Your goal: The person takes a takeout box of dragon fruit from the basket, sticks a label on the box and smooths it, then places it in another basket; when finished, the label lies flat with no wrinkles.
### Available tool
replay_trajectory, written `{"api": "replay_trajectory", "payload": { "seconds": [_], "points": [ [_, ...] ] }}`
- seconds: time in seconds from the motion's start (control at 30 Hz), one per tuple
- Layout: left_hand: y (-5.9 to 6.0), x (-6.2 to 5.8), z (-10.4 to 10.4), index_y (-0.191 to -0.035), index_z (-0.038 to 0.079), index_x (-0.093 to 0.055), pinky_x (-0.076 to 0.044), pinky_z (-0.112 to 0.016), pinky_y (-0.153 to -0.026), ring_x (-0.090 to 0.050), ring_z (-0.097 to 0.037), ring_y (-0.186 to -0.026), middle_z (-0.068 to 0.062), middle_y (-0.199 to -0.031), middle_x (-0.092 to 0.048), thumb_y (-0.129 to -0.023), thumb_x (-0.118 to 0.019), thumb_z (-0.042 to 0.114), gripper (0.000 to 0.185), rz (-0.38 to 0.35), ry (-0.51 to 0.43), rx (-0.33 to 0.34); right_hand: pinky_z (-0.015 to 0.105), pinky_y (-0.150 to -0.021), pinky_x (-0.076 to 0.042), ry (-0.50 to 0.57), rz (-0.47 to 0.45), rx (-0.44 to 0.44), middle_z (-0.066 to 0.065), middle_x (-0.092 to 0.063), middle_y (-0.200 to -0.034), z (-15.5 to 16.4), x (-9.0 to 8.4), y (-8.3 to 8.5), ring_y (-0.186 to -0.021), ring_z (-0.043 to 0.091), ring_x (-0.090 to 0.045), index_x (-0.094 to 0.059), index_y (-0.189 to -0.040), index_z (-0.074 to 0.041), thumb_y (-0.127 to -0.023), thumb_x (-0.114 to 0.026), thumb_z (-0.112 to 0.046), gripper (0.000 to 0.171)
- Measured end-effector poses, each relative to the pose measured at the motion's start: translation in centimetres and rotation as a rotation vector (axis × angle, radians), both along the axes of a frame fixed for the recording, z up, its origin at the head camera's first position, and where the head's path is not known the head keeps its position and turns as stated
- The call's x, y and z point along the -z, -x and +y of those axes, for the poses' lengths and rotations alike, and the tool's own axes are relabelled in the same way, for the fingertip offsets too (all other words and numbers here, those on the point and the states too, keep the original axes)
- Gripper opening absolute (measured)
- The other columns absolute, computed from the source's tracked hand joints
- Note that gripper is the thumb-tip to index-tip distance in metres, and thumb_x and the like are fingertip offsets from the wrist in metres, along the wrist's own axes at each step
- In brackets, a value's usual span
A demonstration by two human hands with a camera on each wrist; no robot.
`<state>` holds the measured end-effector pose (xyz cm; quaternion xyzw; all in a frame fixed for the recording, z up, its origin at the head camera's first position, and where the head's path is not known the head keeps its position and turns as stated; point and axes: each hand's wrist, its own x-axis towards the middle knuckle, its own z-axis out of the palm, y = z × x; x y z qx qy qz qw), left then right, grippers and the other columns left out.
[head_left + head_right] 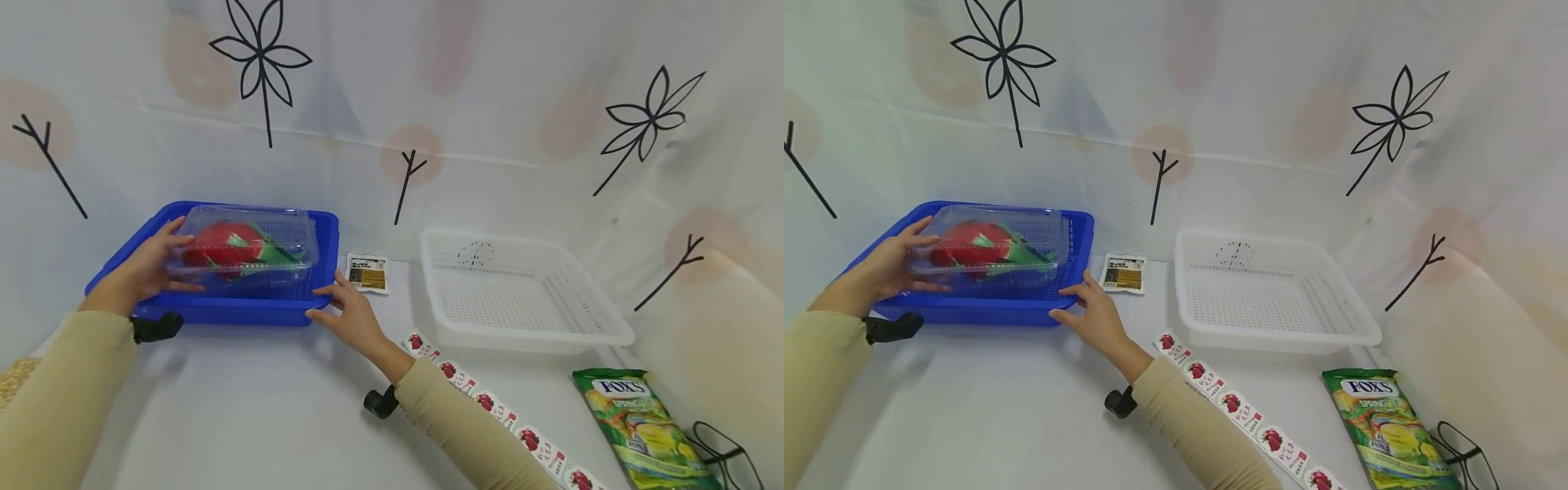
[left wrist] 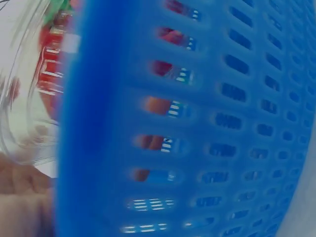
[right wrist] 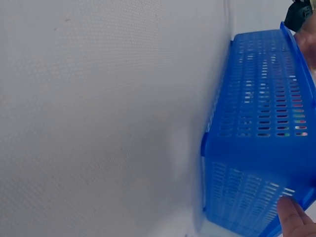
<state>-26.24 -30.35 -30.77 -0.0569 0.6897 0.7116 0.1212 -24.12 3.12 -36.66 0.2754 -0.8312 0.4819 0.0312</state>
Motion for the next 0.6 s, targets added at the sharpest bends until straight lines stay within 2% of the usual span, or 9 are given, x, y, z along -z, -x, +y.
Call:
{"api": "replay_trajectory", "payload": {
  "seconds": [0.13,0.23,0.3,0.4,0.53,0.6],
  "points": [
    [-0.3,-0.7,-0.2,-0.142,0.049,0.011,-0.047,-0.058,-0.08,-0.013,-0.05,-0.128,-0.011,-0.15,0.025,-0.097,-0.043,0.037,0.071,0.027,-0.109,-0.018,0.021,-0.092,-0.042,0.005,-0.009,-0.004,0.015,-0.026,-0.148,0.1,0.1,0.1,-0.125,0.023,-0.043,-0.063,-0.117,-0.004,-0.083,-0.071,-0.021,0.04],
    [-0.6,-1.3,-0.2,-0.142,0.052,0.007,-0.047,-0.058,-0.078,-0.004,-0.044,-0.131,-0.003,-0.151,0.025,-0.097,-0.043,0.035,0.069,0.055,-0.173,-0.011,0.02,-0.093,-0.041,-0.001,-0.007,0.0,0.015,-0.026,-0.148,0.2,0.0,0.2,-0.127,0.023,-0.041,-0.063,-0.117,-0.005,-0.083,-0.072,-0.023,0.04],
    [-0.8,-1.6,-0.1,-0.142,0.053,0.004,-0.048,-0.058,-0.077,0.006,-0.04,-0.134,0.001,-0.151,0.024,-0.097,-0.043,0.035,0.067,0.076,-0.199,-0.005,0.02,-0.093,-0.042,-0.009,-0.003,0.002,0.014,-0.027,-0.148,0.3,0.0,0.3,-0.127,0.023,-0.042,-0.064,-0.117,-0.006,-0.083,-0.072,-0.023,0.04],
    [-1.4,-2.1,-0.1,-0.143,0.052,0.005,-0.049,-0.059,-0.076,0.011,-0.042,-0.133,0.003,-0.15,0.024,-0.098,-0.04,0.033,0.066,0.116,-0.24,0.02,0.025,-0.093,-0.043,-0.035,0.001,0.002,0.012,-0.027,-0.148,0.5,0.0,0.4,-0.125,0.023,-0.043,-0.064,-0.119,-0.009,-0.083,-0.071,-0.025,0.039],
    [-2.6,-2.7,-0.2,-0.143,0.05,0.002,-0.047,-0.061,-0.076,-0.006,-0.043,-0.128,0.002,-0.149,0.017,-0.098,-0.039,0.031,0.063,0.152,-0.277,0.04,0.033,-0.098,-0.04,-0.077,-0.012,-0.004,0.007,-0.029,-0.148,1.0,-0.2,0.7,-0.129,0.021,-0.038,-0.065,-0.12,-0.014,-0.084,-0.07,-0.028,0.039],
    [-3.4,-2.9,-0.2,-0.143,0.049,-0.001,-0.047,-0.061,-0.077,-0.02,-0.035,-0.122,0.002,-0.148,0.008,-0.098,-0.039,0.03,0.062,0.167,-0.276,0.045,0.038,-0.101,-0.038,-0.09,-0.023,-0.006,0.005,-0.031,-0.147,1.2,-0.4,1.0,-0.132,0.02,-0.034,-0.065,-0.119,-0.014,-0.083,-0.071,-0.028,0.039]
  ]
}}
